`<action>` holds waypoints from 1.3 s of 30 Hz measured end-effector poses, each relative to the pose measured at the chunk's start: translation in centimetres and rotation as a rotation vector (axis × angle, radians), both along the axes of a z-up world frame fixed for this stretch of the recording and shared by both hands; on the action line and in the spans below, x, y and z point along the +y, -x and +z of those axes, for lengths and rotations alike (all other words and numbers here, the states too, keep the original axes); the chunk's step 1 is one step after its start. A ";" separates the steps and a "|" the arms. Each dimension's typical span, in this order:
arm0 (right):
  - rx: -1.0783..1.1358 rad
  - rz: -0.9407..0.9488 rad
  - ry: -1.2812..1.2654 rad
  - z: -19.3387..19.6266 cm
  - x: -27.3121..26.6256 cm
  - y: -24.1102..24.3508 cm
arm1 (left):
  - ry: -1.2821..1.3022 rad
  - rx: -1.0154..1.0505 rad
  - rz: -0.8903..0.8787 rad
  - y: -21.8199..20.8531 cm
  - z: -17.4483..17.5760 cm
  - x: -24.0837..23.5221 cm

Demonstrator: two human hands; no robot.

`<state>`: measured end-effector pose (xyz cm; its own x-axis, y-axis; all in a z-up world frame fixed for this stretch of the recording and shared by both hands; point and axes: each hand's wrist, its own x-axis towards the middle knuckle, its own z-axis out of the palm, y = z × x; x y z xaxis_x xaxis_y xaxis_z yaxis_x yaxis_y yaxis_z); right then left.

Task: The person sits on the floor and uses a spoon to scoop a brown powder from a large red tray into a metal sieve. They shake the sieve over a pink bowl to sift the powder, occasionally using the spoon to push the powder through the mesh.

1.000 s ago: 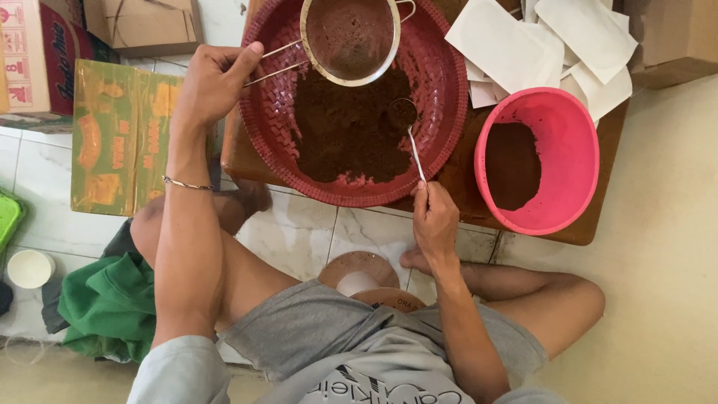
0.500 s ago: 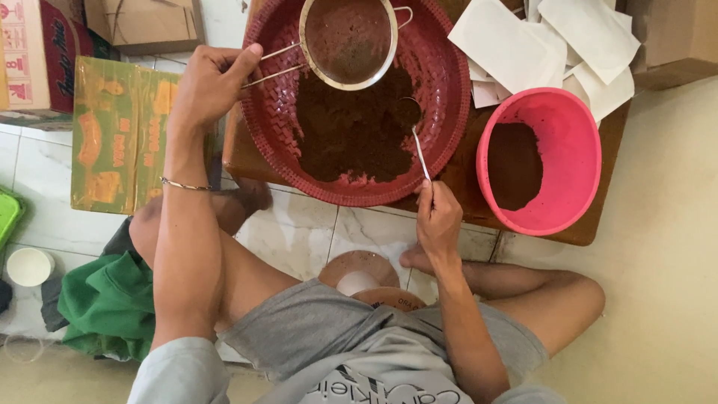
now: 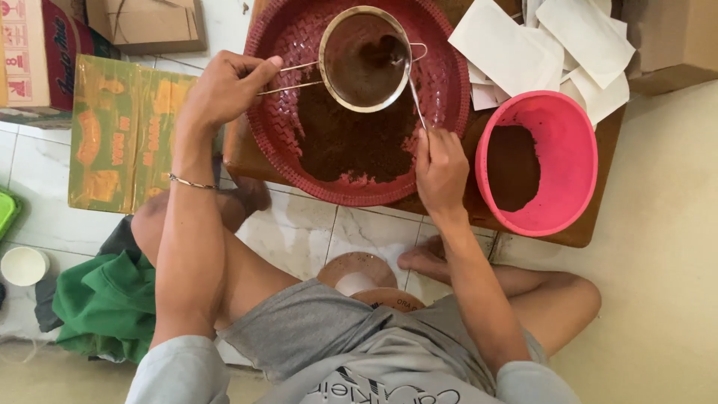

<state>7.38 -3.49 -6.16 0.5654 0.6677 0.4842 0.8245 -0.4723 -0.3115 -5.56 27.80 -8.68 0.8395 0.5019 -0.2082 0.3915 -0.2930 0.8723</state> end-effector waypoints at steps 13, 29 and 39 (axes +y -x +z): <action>0.383 -0.044 -0.226 1.1 -2.4 1.4 | 0.002 -0.010 0.044 -0.3 -0.5 0.2; 0.036 0.011 0.076 -3.4 3.1 -8.5 | 0.476 -0.324 0.222 0.1 -1.2 2.3; -0.407 0.272 0.423 -4.0 2.3 -11.0 | 0.385 -0.305 0.262 -0.1 -1.1 1.8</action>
